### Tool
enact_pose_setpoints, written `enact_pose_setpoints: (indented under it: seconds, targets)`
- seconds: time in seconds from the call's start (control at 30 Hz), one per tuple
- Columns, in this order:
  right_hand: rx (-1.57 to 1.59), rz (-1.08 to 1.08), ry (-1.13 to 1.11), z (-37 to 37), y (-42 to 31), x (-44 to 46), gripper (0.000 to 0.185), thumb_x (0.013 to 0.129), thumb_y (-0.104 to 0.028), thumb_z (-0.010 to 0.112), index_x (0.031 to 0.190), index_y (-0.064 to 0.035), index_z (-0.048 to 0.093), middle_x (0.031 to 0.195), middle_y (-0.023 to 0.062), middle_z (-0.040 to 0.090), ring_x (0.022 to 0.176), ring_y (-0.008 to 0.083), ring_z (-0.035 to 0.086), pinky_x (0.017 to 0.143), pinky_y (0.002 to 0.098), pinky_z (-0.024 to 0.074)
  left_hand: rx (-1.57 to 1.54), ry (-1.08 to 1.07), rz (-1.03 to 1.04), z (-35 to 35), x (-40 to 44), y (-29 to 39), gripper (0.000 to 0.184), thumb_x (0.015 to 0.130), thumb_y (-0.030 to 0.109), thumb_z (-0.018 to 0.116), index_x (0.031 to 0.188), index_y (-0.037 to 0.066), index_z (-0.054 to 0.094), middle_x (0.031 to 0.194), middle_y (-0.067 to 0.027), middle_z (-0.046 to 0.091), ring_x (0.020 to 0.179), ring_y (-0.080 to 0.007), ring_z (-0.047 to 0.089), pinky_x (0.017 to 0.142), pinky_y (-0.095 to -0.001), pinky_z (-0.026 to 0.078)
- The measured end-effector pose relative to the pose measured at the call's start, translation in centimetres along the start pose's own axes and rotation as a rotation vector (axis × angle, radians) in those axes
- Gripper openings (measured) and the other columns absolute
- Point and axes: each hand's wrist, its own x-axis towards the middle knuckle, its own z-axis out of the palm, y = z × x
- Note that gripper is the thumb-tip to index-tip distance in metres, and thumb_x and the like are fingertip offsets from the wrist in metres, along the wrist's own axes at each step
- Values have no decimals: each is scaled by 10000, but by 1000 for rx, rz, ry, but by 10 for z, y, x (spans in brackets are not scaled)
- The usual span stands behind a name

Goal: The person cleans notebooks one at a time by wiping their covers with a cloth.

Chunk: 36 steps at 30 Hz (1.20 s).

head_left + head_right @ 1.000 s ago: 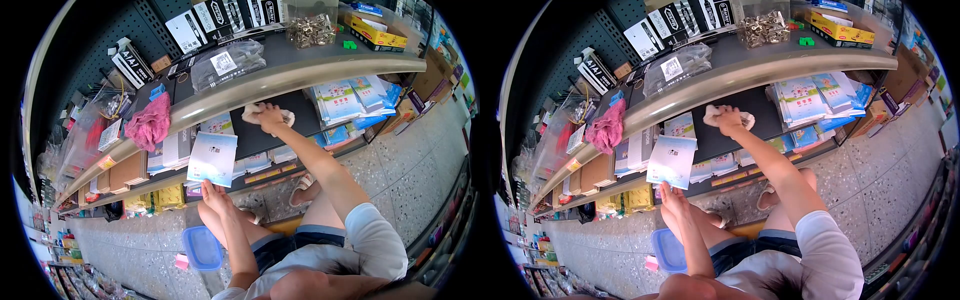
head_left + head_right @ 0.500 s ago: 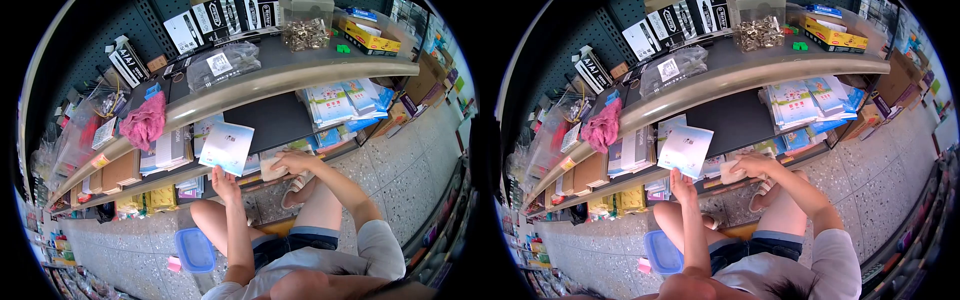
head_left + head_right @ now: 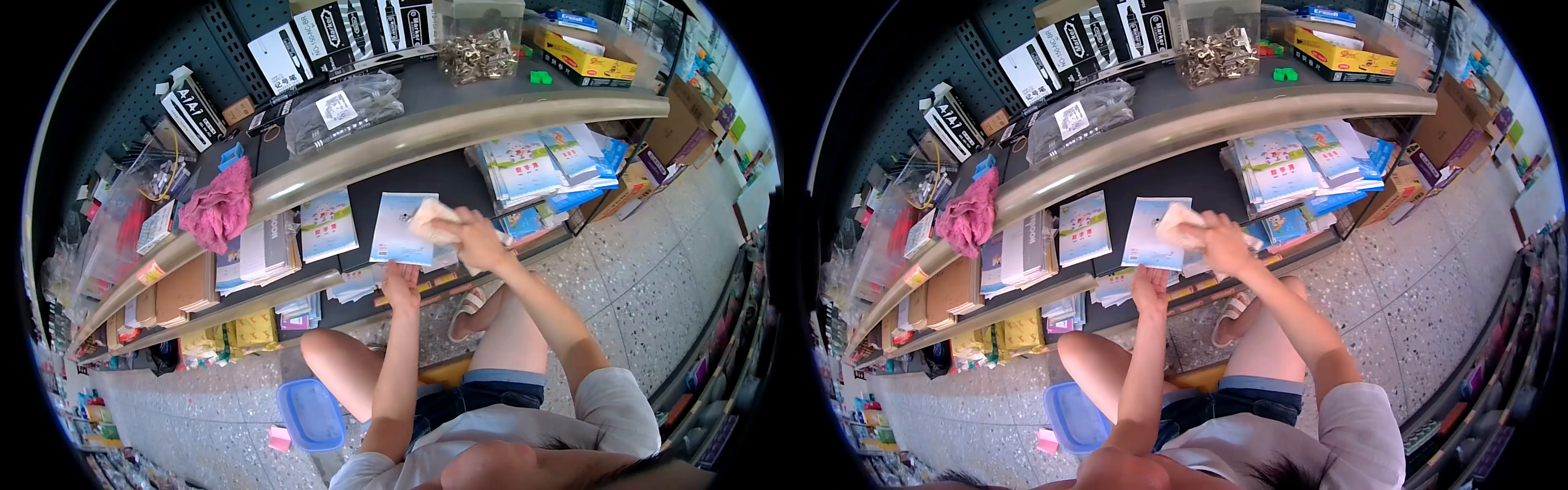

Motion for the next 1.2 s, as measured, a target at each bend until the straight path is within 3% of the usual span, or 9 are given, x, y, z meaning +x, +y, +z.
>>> enact_pose_setpoints:
  seconds: [0.13,0.4,0.7,0.73,0.83,0.87,1.0,1.1,1.2]
  targets:
    - [-40,-196,-63,34,-37,8,619,673,-67,653,1249,-287,598,1192,99,501,1078,323,499,880,457,441,213,-38,-43,-1,-5,-3,296,998,220,453,1198,15,527,1108,-120,616,993,-233,639,826,-363,560]
    - [-170,-132,-131,45,-35,22,594,717,-57,593,1251,-317,597,1198,70,499,1062,300,495,833,460,429,276,15,-14,-9,7,-5,231,980,177,477,1111,1,551,1034,-120,639,930,-238,668,786,-344,562]
    - [-417,344,-164,42,40,82,423,858,-170,499,1253,-300,574,1223,87,481,1116,310,467,894,476,396,323,14,19,-2,-5,-11,218,961,169,514,1058,-23,546,1010,-138,643,949,-241,663,786,-331,561]
    - [-440,384,-127,42,44,85,466,824,-146,533,1264,-294,566,1226,97,476,1116,321,467,883,477,403,337,-1,1,-2,-7,-10,226,961,174,515,1068,-24,543,1019,-143,641,962,-244,660,794,-334,559]
    - [-352,315,61,35,41,72,601,721,-74,600,1273,-309,560,1183,99,481,1052,332,493,835,475,434,342,-62,-29,-12,-12,-3,265,959,213,535,1090,-18,538,1055,-162,638,985,-257,656,826,-344,549]
    - [-318,269,-18,38,42,69,626,707,-57,601,1276,-312,565,1169,100,493,1042,330,494,824,472,432,335,-61,-32,-15,-12,-2,269,960,219,538,1089,-17,541,1057,-164,638,980,-259,658,829,-345,549]
    - [-133,-298,-127,29,-1,43,598,723,-33,573,1246,-322,600,1211,80,503,1051,320,493,852,458,425,307,-10,-7,-20,-7,7,257,966,215,535,1068,-20,557,1043,-164,645,949,-258,668,811,-336,554]
    - [-115,-423,-171,43,-25,39,574,747,-41,580,1239,-336,602,1224,79,494,1120,300,479,901,439,396,323,-24,16,-24,0,8,229,961,204,547,1008,-17,584,988,-145,660,921,-239,672,783,-328,558]
    - [-167,-349,-217,49,-35,48,532,776,-55,549,1225,-333,613,1215,76,506,1111,309,480,908,464,384,346,-28,54,-25,1,10,217,956,199,557,969,-14,600,941,-130,672,881,-226,679,763,-323,560]
